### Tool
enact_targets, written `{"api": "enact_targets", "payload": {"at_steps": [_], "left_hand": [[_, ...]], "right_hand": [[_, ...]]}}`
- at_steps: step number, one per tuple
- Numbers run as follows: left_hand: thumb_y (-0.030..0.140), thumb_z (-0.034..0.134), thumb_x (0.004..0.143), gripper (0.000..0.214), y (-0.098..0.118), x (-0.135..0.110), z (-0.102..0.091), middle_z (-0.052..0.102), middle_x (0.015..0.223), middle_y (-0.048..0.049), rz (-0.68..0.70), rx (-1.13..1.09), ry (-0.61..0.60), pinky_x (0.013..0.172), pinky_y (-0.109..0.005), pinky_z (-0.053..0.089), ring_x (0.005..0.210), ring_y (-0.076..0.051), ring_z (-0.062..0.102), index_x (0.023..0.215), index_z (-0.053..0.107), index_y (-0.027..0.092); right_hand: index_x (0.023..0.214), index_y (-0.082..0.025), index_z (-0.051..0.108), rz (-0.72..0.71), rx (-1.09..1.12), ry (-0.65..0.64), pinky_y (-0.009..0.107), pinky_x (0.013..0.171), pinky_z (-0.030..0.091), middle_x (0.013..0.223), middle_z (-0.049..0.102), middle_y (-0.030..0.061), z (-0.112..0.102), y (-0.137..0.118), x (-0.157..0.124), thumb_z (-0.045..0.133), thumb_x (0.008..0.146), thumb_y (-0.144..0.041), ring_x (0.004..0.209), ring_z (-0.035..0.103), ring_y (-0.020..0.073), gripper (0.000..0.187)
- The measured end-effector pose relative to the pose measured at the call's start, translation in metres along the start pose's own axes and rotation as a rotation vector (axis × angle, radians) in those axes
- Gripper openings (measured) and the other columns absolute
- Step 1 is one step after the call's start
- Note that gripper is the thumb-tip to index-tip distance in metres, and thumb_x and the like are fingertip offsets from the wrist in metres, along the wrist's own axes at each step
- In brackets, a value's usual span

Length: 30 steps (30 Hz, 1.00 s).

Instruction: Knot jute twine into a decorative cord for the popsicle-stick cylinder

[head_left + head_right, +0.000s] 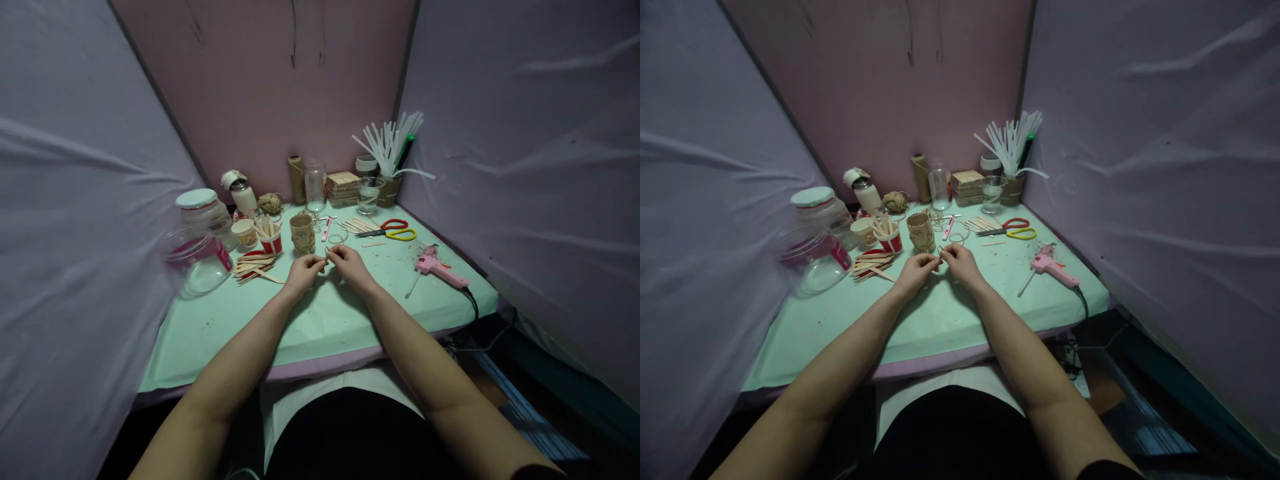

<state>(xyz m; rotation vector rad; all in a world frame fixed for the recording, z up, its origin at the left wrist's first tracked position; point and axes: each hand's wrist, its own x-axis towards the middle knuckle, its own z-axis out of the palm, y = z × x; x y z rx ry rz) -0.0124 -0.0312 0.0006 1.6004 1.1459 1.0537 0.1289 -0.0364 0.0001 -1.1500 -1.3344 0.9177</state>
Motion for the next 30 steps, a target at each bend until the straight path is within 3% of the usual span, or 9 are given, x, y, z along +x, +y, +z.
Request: {"api": "enact_targets", "payload": {"at_steps": [4,9,21,25,30], "left_hand": [[0.038,0.062,0.072,0.025,0.003,0.001,0.0,0.059,0.06,-0.0007,0.096,0.016,-0.052,0.058,-0.024,0.036,0.058,-0.011,0.048,0.065,0.061,0.014],[0.037,0.062,0.071,0.024,0.004,-0.001,0.001,0.061,0.061,-0.0011,0.034,0.0,-0.014,0.06,-0.025,0.038,0.059,-0.012,0.051,0.067,0.064,0.014],[0.029,0.06,0.074,0.022,0.007,-0.005,0.001,0.068,0.078,-0.0058,0.135,0.026,0.157,0.068,-0.027,0.045,0.07,-0.015,0.061,0.088,0.069,0.014],[0.028,0.06,0.074,0.021,0.007,-0.005,0.0,0.068,0.079,-0.006,0.148,0.046,0.167,0.07,-0.027,0.046,0.071,-0.015,0.061,0.087,0.069,0.014],[0.028,0.057,0.076,0.021,0.008,-0.006,-0.001,0.067,0.076,-0.0057,0.155,0.091,0.157,0.069,-0.027,0.045,0.07,-0.015,0.06,0.085,0.068,0.013]], "right_hand": [[0.064,-0.019,0.051,0.102,0.085,0.108,0.025,0.055,0.035,0.059,0.047,-0.0035,0.006,0.005,0.0,0.053,0.07,-0.037,0.056,0.041,0.0111,0.019],[0.067,-0.019,0.052,0.164,0.152,0.018,0.024,0.05,0.032,0.056,0.044,-0.0045,0.004,0.003,0.001,0.057,0.068,-0.039,0.052,0.038,0.0098,0.021],[0.078,-0.02,0.053,-0.167,-0.072,0.037,0.027,0.066,0.042,0.076,0.055,0.0006,-0.002,-0.006,-0.003,0.054,0.07,-0.024,0.07,0.049,0.014,0.009],[0.096,-0.021,0.058,-0.377,-0.234,-0.003,0.029,0.069,0.044,0.098,0.053,0.0067,-0.002,-0.001,-0.003,0.05,0.073,-0.015,0.08,0.052,0.0164,0.025],[0.082,-0.021,0.063,-0.473,-0.329,-0.021,0.031,0.074,0.043,0.091,0.054,0.0066,-0.005,-0.001,-0.003,0.052,0.081,-0.022,0.083,0.052,0.0179,0.011]]}}
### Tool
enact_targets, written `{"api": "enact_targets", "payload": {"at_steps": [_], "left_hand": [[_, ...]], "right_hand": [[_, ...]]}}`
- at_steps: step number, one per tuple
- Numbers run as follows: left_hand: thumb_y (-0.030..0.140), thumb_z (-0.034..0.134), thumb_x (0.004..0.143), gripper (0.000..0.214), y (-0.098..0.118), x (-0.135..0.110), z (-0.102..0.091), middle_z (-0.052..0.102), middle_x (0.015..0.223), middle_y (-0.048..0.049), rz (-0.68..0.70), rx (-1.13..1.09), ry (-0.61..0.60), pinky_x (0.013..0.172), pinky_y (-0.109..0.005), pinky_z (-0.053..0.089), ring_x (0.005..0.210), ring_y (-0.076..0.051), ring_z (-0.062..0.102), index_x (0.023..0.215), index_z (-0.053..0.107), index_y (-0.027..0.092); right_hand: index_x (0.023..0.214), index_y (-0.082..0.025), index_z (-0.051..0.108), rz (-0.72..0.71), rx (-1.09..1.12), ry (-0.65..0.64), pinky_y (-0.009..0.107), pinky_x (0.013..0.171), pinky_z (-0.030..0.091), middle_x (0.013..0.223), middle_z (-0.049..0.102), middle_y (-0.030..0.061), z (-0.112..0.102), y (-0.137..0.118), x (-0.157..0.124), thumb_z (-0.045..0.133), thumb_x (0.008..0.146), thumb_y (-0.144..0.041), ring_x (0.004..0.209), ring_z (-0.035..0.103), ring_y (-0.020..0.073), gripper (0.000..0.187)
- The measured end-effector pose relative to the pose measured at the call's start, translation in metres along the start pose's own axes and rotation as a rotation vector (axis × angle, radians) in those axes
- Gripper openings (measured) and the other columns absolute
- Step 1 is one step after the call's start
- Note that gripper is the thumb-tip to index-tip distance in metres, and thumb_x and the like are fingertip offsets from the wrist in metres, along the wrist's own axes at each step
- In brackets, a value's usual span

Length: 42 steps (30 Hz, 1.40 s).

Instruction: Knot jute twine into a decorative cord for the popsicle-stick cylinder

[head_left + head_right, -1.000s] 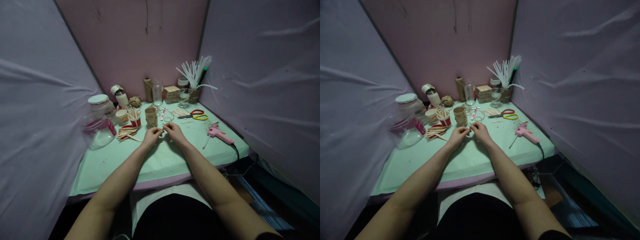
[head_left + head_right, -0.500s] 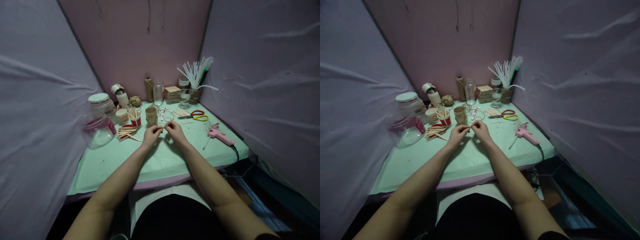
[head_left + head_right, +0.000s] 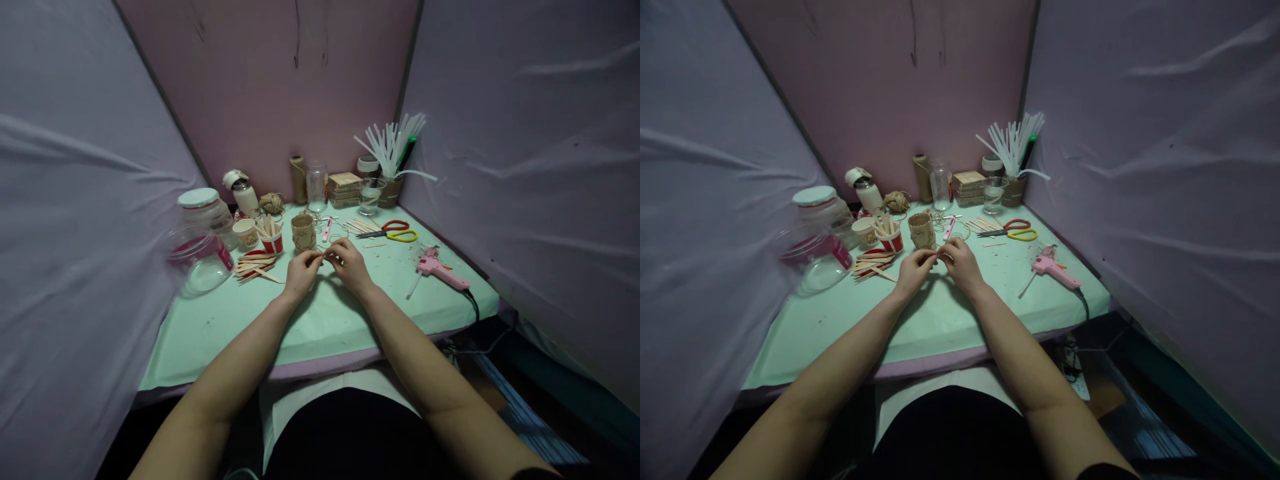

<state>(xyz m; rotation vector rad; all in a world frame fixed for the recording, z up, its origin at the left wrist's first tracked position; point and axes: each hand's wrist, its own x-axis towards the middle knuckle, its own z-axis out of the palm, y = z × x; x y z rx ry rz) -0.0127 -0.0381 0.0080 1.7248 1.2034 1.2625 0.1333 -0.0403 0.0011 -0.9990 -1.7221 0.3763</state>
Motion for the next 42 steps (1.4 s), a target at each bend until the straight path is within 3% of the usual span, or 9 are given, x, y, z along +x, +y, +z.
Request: {"api": "enact_targets", "payload": {"at_steps": [3,8,14,24,33,36,42], "left_hand": [[0.028,0.057,0.075,0.021,-0.001,0.0,0.0,0.065,0.072,-0.0044,-0.007,-0.009,-0.031,0.066,-0.026,0.044,0.067,-0.014,0.058,0.085,0.067,0.013],[0.03,0.058,0.073,0.022,-0.004,0.002,0.001,0.061,0.063,-0.0011,-0.045,-0.091,-0.129,0.062,-0.025,0.042,0.061,-0.012,0.054,0.085,0.067,0.013],[0.032,0.064,0.068,0.025,-0.008,0.004,0.002,0.06,0.061,-0.0002,-0.19,-0.257,-0.198,0.058,-0.024,0.039,0.056,-0.01,0.05,0.084,0.065,0.013],[0.023,0.072,0.062,0.03,-0.007,0.001,0.006,0.07,0.08,-0.0075,-0.321,-0.454,-0.256,0.074,-0.031,0.047,0.07,-0.014,0.063,0.089,0.064,0.012],[0.015,0.067,0.063,0.036,-0.006,0.002,0.004,0.07,0.087,-0.0085,-0.281,-0.418,-0.302,0.07,-0.028,0.047,0.069,-0.013,0.062,0.099,0.066,0.012],[0.015,0.066,0.064,0.034,-0.004,0.001,0.003,0.07,0.083,-0.0081,-0.296,-0.418,-0.301,0.07,-0.028,0.047,0.068,-0.013,0.061,0.099,0.066,0.012],[0.021,0.068,0.064,0.024,-0.002,0.002,0.005,0.068,0.077,-0.0062,-0.322,-0.382,-0.244,0.07,-0.027,0.045,0.071,-0.013,0.061,0.086,0.067,0.012]], "right_hand": [[0.076,-0.021,0.063,0.062,0.05,0.037,0.03,0.075,0.042,0.084,0.058,0.0053,-0.001,-0.002,0.001,0.054,0.082,-0.027,0.083,0.053,0.0182,0.012],[0.072,-0.02,0.062,0.308,0.221,0.086,0.028,0.067,0.041,0.073,0.062,0.0018,-0.001,0.0,0.002,0.056,0.076,-0.032,0.071,0.054,0.0158,0.015],[0.07,-0.018,0.061,0.492,0.359,0.036,0.025,0.057,0.037,0.064,0.057,-0.0009,0.001,0.005,0.003,0.059,0.069,-0.037,0.059,0.047,0.0121,0.019],[0.072,-0.018,0.056,0.718,0.714,-0.027,0.022,0.05,0.035,0.066,0.058,-0.0012,0.0,0.008,0.002,0.07,0.062,-0.043,0.057,0.051,0.0103,0.03],[0.073,-0.02,0.051,0.737,0.894,-0.103,0.026,0.061,0.044,0.074,0.063,-0.0003,-0.005,0.002,0.003,0.074,0.058,-0.043,0.066,0.058,0.0129,0.036],[0.073,-0.021,0.05,0.701,0.816,-0.021,0.025,0.059,0.042,0.082,0.066,0.0012,-0.005,0.002,0.004,0.074,0.058,-0.042,0.071,0.059,0.0138,0.035],[0.067,-0.019,0.054,0.581,0.561,0.14,0.024,0.055,0.037,0.064,0.058,-0.0018,0.003,0.004,0.006,0.075,0.055,-0.039,0.058,0.049,0.0107,0.031]]}}
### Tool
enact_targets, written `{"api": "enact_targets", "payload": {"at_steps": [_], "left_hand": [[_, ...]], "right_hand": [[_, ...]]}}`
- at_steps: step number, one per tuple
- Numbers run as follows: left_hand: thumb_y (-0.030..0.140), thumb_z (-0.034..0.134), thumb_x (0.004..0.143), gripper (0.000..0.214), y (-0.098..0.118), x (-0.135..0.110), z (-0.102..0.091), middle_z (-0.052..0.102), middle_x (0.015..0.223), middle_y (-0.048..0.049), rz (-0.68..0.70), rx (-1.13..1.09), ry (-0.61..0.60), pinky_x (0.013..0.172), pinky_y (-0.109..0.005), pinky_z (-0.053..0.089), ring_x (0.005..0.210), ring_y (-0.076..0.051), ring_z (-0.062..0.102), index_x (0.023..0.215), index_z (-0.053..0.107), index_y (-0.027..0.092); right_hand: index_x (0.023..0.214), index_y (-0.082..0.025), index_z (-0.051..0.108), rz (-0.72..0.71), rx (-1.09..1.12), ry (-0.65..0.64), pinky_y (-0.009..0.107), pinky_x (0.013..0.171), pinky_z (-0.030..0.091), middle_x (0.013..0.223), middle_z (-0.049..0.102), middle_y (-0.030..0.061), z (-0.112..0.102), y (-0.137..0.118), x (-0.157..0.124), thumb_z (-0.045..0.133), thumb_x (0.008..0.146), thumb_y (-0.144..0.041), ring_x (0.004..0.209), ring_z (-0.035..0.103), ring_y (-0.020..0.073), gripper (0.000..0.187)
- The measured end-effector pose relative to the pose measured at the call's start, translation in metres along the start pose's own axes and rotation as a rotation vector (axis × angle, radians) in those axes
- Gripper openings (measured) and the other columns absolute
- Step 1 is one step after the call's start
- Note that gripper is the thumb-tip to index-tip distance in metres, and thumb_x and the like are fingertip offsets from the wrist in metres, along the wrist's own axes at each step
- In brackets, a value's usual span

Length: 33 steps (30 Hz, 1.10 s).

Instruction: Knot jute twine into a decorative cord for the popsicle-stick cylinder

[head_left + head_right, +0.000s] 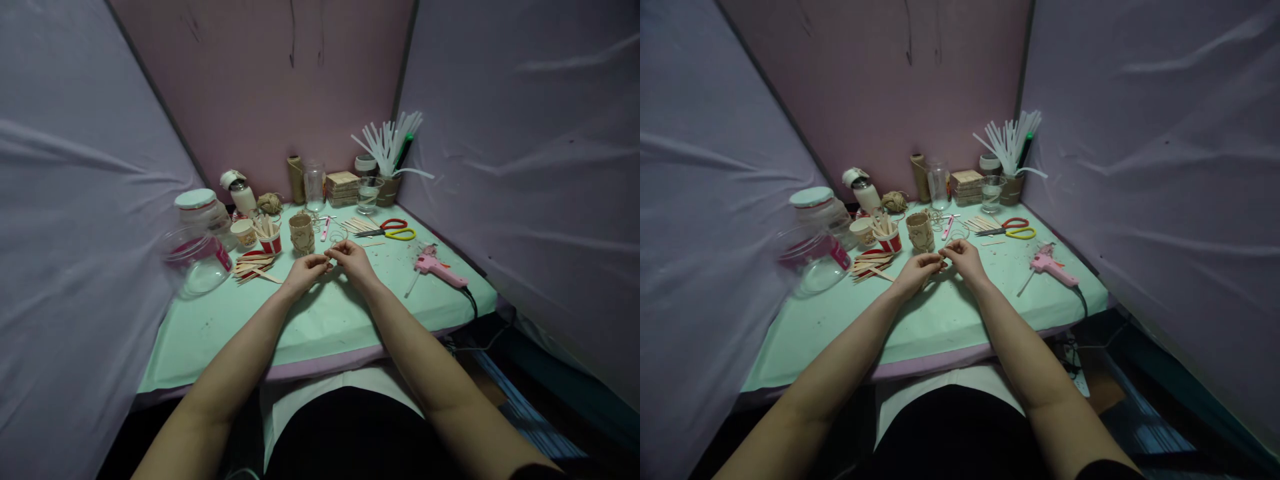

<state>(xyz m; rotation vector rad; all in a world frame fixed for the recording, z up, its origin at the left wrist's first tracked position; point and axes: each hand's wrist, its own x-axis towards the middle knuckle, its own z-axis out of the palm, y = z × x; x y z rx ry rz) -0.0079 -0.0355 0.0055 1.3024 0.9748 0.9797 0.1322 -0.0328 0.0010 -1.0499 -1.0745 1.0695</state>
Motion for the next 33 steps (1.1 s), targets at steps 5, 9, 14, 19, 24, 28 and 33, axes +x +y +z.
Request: {"api": "enact_targets", "payload": {"at_steps": [5,9,14,19,24,28,33], "left_hand": [[0.033,0.069,0.065,0.023,-0.004,0.002,0.003,0.066,0.071,-0.0045,0.024,0.013,0.079,0.057,-0.023,0.037,0.057,-0.009,0.049,0.075,0.068,0.012],[0.035,0.069,0.066,0.023,-0.008,0.004,0.002,0.065,0.068,-0.0034,0.082,0.056,0.139,0.057,-0.024,0.037,0.057,-0.009,0.048,0.074,0.069,0.013],[0.036,0.068,0.067,0.028,-0.007,0.004,-0.001,0.068,0.072,-0.0056,0.132,0.142,0.19,0.066,-0.027,0.043,0.067,-0.015,0.058,0.083,0.071,0.013],[0.038,0.065,0.069,0.03,-0.007,0.004,-0.001,0.069,0.075,-0.0073,0.188,0.257,0.193,0.069,-0.028,0.045,0.073,-0.018,0.062,0.083,0.071,0.013],[0.04,0.062,0.072,0.029,-0.004,0.002,0.0,0.069,0.071,-0.006,0.206,0.296,0.218,0.067,-0.028,0.044,0.07,-0.018,0.061,0.079,0.071,0.014],[0.04,0.061,0.073,0.028,-0.002,0.0,0.001,0.067,0.069,-0.0048,0.229,0.271,0.242,0.068,-0.027,0.044,0.07,-0.017,0.06,0.076,0.07,0.014],[0.038,0.062,0.073,0.025,0.0,0.0,0.002,0.066,0.069,-0.0035,0.272,0.227,0.224,0.068,-0.026,0.043,0.07,-0.015,0.058,0.073,0.069,0.014]], "right_hand": [[0.066,-0.019,0.055,-0.011,0.018,-0.042,0.026,0.059,0.039,0.066,0.06,-0.0007,0.004,-0.001,-0.004,0.076,0.055,-0.038,0.062,0.052,0.0124,0.031],[0.069,-0.019,0.06,0.005,-0.036,-0.045,0.025,0.058,0.039,0.071,0.063,0.0012,0.003,-0.003,-0.006,0.069,0.063,-0.041,0.065,0.052,0.0128,0.025],[0.071,-0.018,0.062,-0.04,-0.13,-0.016,0.025,0.058,0.04,0.07,0.061,0.0003,0.002,0.0,-0.004,0.062,0.068,-0.046,0.065,0.051,0.013,0.028],[0.066,-0.018,0.061,-0.161,-0.208,0.007,0.026,0.063,0.04,0.066,0.059,-0.0009,0.002,0.003,-0.003,0.061,0.07,-0.042,0.065,0.051,0.0131,0.024],[0.068,-0.018,0.061,-0.168,-0.224,-0.023,0.027,0.063,0.04,0.065,0.059,-0.0003,0.003,0.003,-0.003,0.06,0.071,-0.041,0.064,0.051,0.0136,0.023],[0.075,-0.019,0.058,-0.129,-0.166,-0.02,0.027,0.062,0.041,0.067,0.06,-0.0001,0.004,0.006,-0.003,0.06,0.071,-0.04,0.065,0.054,0.0142,0.022],[0.083,-0.022,0.045,-0.118,-0.096,0.042,0.026,0.059,0.04,0.063,0.056,-0.0043,0.005,0.008,-0.003,0.061,0.071,-0.036,0.061,0.054,0.0135,0.024]]}}
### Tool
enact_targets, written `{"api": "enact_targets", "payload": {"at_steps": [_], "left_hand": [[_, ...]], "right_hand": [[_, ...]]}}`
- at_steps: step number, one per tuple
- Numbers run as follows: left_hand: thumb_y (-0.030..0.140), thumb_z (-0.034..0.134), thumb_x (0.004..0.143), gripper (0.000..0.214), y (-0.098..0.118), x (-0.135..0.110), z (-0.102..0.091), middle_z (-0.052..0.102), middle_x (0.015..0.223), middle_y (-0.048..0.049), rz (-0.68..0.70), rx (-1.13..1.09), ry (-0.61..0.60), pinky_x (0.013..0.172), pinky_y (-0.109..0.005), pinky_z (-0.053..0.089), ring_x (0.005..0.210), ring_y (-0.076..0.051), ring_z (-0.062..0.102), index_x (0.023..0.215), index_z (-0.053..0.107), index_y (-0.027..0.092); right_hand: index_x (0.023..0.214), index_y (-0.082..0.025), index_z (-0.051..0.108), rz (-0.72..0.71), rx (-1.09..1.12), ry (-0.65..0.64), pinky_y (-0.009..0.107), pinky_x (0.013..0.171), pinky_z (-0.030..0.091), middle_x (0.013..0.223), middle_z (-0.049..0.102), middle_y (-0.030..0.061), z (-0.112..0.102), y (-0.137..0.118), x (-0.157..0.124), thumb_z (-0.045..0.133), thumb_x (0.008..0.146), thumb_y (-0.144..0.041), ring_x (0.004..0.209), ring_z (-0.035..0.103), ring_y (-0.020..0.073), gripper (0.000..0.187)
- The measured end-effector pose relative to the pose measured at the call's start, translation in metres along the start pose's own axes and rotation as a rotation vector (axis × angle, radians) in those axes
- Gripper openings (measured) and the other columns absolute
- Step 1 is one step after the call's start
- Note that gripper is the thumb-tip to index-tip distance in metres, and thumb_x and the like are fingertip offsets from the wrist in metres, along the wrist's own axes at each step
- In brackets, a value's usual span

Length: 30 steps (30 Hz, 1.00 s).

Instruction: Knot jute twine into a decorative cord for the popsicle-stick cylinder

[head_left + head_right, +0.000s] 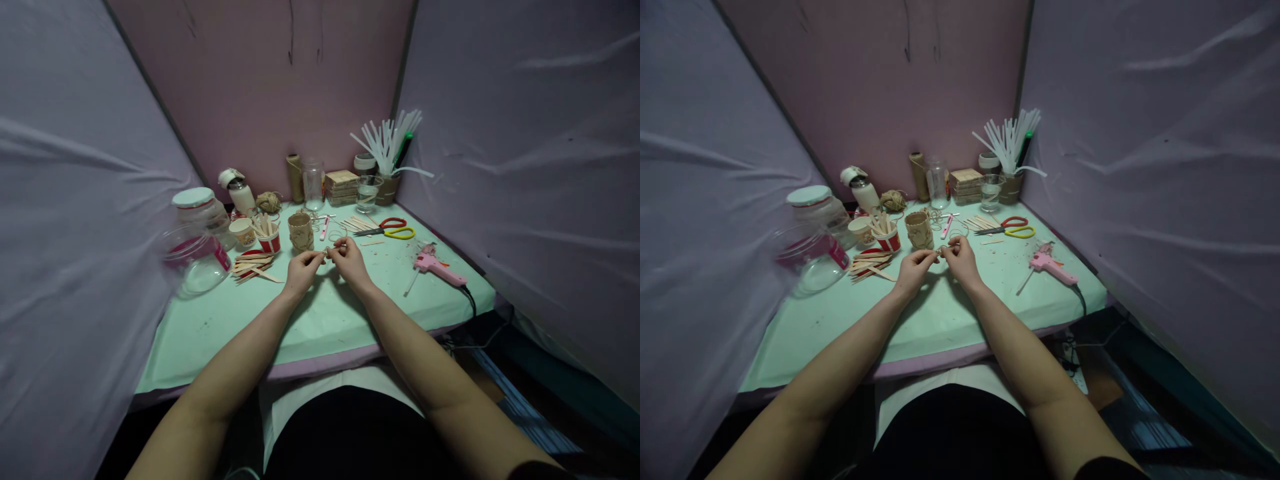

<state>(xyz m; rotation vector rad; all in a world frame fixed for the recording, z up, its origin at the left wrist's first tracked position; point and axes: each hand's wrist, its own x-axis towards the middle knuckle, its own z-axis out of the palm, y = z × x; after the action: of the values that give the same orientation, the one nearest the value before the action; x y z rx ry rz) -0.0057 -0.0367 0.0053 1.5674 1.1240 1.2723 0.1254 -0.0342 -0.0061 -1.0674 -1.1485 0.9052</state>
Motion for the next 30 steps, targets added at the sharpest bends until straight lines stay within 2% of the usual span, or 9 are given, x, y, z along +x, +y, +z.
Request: {"api": "enact_targets", "payload": {"at_steps": [3,6,9,16,24,30], "left_hand": [[0.038,0.063,0.072,0.024,0.0003,0.0,0.0001,0.066,0.069,-0.0033,-0.001,-0.045,0.0,0.067,-0.026,0.043,0.069,-0.015,0.057,0.074,0.069,0.015],[0.037,0.064,0.071,0.024,-0.0005,0.0011,-0.0006,0.065,0.069,-0.0031,-0.021,-0.087,0.015,0.067,-0.026,0.043,0.068,-0.014,0.056,0.077,0.07,0.015],[0.037,0.065,0.07,0.025,-0.0019,0.0024,-0.0012,0.066,0.069,-0.0036,-0.022,-0.091,0.048,0.069,-0.027,0.043,0.069,-0.015,0.057,0.078,0.071,0.014],[0.037,0.065,0.07,0.024,-0.0046,0.0033,-0.001,0.067,0.072,-0.0045,0.017,-0.031,0.051,0.071,-0.029,0.044,0.073,-0.017,0.058,0.078,0.072,0.015],[0.035,0.064,0.071,0.024,-0.0076,0.0048,-0.0025,0.068,0.072,-0.0052,0.028,-0.013,0.091,0.071,-0.029,0.045,0.073,-0.017,0.059,0.079,0.071,0.014],[0.034,0.063,0.073,0.022,-0.0071,0.0028,-0.0035,0.069,0.079,-0.0065,0.066,0.037,0.059,0.075,-0.029,0.044,0.077,-0.017,0.06,0.079,0.072,0.015]], "right_hand": [[0.075,-0.022,0.045,-0.118,-0.101,0.029,0.026,0.061,0.04,0.066,0.053,-0.0035,-0.0005,-0.0028,-0.0011,0.059,0.073,-0.033,0.062,0.051,0.0125,0.018],[0.073,-0.02,0.053,-0.225,-0.204,0.02,0.027,0.067,0.043,0.074,0.056,-0.0001,-0.0008,-0.0055,-0.0021,0.055,0.074,-0.028,0.07,0.053,0.0137,0.009],[0.075,-0.019,0.062,-0.269,-0.248,0.003,0.028,0.071,0.046,0.081,0.06,0.0029,-0.0005,-0.0059,-0.0028,0.054,0.075,-0.026,0.078,0.057,0.0153,0.01],[0.073,-0.02,0.062,-0.288,-0.3,0.036,0.028,0.067,0.047,0.079,0.06,0.0029,-0.0006,-0.0063,-0.004,0.058,0.076,-0.03,0.07,0.055,0.0141,0.011],[0.073,-0.02,0.065,-0.291,-0.304,0.038,0.029,0.069,0.048,0.08,0.059,0.004,-0.0002,-0.0042,-0.0033,0.057,0.077,-0.032,0.076,0.057,0.0155,0.015],[0.079,-0.02,0.068,-0.243,-0.25,-0.028,0.03,0.072,0.048,0.087,0.06,0.0047,0.0002,-0.0019,-0.003,0.061,0.075,-0.036,0.079,0.058,0.0156,0.017]]}}
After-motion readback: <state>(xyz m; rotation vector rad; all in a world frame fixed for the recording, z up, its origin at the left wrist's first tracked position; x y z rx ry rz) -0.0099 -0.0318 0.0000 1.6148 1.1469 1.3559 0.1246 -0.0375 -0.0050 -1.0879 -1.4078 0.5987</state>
